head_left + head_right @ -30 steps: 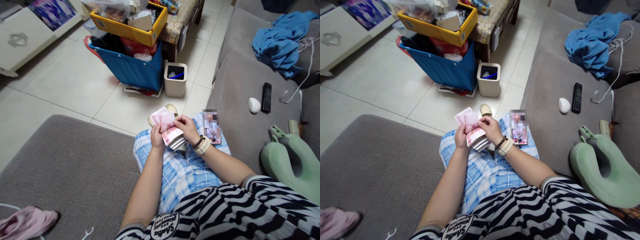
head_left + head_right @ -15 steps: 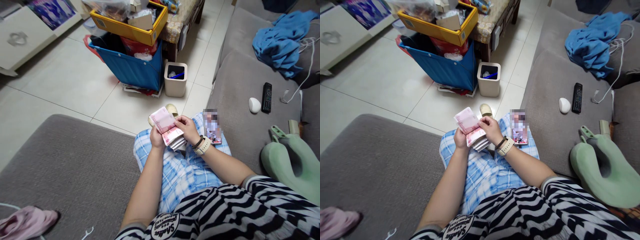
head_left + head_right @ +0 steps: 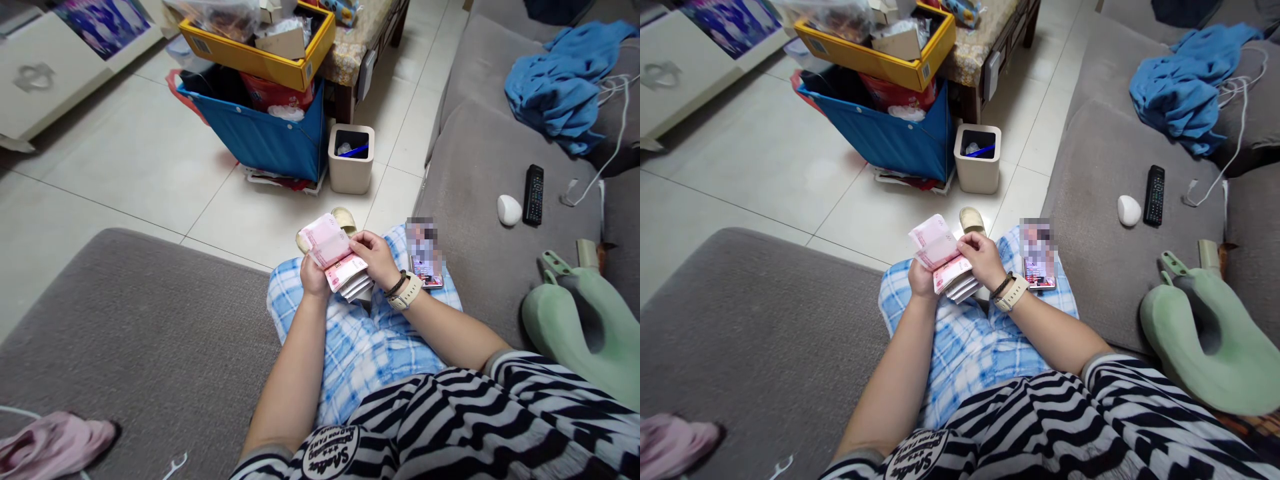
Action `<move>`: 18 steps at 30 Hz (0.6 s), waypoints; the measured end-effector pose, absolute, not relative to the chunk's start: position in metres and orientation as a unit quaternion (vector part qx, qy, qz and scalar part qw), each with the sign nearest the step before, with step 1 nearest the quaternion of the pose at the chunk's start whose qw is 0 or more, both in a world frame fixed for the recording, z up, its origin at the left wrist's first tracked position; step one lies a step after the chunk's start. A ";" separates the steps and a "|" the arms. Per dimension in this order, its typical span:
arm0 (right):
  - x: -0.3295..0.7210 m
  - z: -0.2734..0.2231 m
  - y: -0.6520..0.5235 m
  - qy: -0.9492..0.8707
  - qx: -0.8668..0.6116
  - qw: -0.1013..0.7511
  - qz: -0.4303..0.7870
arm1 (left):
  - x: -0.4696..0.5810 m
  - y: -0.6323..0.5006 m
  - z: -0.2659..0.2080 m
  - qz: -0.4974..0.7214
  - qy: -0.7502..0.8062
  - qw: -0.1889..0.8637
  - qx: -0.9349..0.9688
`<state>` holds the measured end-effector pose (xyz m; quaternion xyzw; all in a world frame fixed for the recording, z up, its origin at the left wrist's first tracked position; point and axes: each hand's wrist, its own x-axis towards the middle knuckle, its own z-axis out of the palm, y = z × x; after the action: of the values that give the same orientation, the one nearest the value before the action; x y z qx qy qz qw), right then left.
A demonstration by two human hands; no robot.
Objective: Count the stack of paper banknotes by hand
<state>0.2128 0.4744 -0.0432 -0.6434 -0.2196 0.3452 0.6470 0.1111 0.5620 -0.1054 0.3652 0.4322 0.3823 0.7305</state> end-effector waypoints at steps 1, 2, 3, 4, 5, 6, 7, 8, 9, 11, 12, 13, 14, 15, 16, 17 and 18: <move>0.213 -0.043 0.474 -0.221 -0.643 0.648 0.342 | 0.112 0.562 -0.103 0.380 0.429 0.740 0.352; 0.213 -0.043 0.474 -0.221 -0.642 0.651 0.341 | 0.113 0.561 -0.099 0.379 0.427 0.748 0.340; 0.213 -0.043 0.474 -0.219 -0.640 0.653 0.342 | 0.114 0.561 -0.095 0.377 0.426 0.752 0.333; 0.213 -0.043 0.474 -0.215 -0.637 0.654 0.347 | 0.114 0.560 -0.091 0.374 0.426 0.753 0.333; 0.213 -0.042 0.474 -0.209 -0.634 0.655 0.355 | 0.114 0.560 -0.087 0.372 0.426 0.752 0.338; 0.213 -0.042 0.474 -0.202 -0.630 0.656 0.363 | 0.114 0.559 -0.083 0.370 0.425 0.751 0.345; 0.212 -0.041 0.474 -0.194 -0.627 0.657 0.371 | 0.114 0.559 -0.079 0.369 0.421 0.752 0.349; 0.212 -0.040 0.474 -0.187 -0.623 0.660 0.375 | 0.113 0.558 -0.076 0.368 0.415 0.755 0.349; 0.211 -0.039 0.474 -0.181 -0.619 0.665 0.377 | 0.113 0.558 -0.074 0.369 0.409 0.760 0.346; 0.210 -0.038 0.474 -0.171 -0.609 0.675 0.379 | 0.113 0.557 -0.072 0.373 0.393 0.772 0.332; 0.210 -0.038 0.474 -0.169 -0.605 0.679 0.380 | 0.113 0.556 -0.072 0.374 0.384 0.779 0.325; 0.210 -0.038 0.474 -0.169 -0.603 0.681 0.381 | 0.113 0.556 -0.072 0.372 0.375 0.787 0.317; 0.210 -0.038 0.474 -0.170 -0.602 0.681 0.382 | 0.113 0.555 -0.073 0.368 0.366 0.796 0.310; 0.211 -0.038 0.474 -0.172 -0.602 0.679 0.383 | 0.113 0.555 -0.075 0.363 0.356 0.806 0.305; 0.211 -0.039 0.474 -0.174 -0.604 0.677 0.383 | 0.113 0.555 -0.076 0.357 0.347 0.814 0.301; 0.212 -0.039 0.474 -0.178 -0.606 0.675 0.381 | 0.113 0.555 -0.077 0.352 0.339 0.820 0.299; 0.212 -0.040 0.474 -0.184 -0.608 0.673 0.377 | 0.113 0.555 -0.078 0.349 0.334 0.824 0.298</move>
<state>0.2121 0.4745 -0.0398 -0.6085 -0.1844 0.3774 0.6733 0.1131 0.5547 -0.0781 0.2981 0.3338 0.3485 0.8235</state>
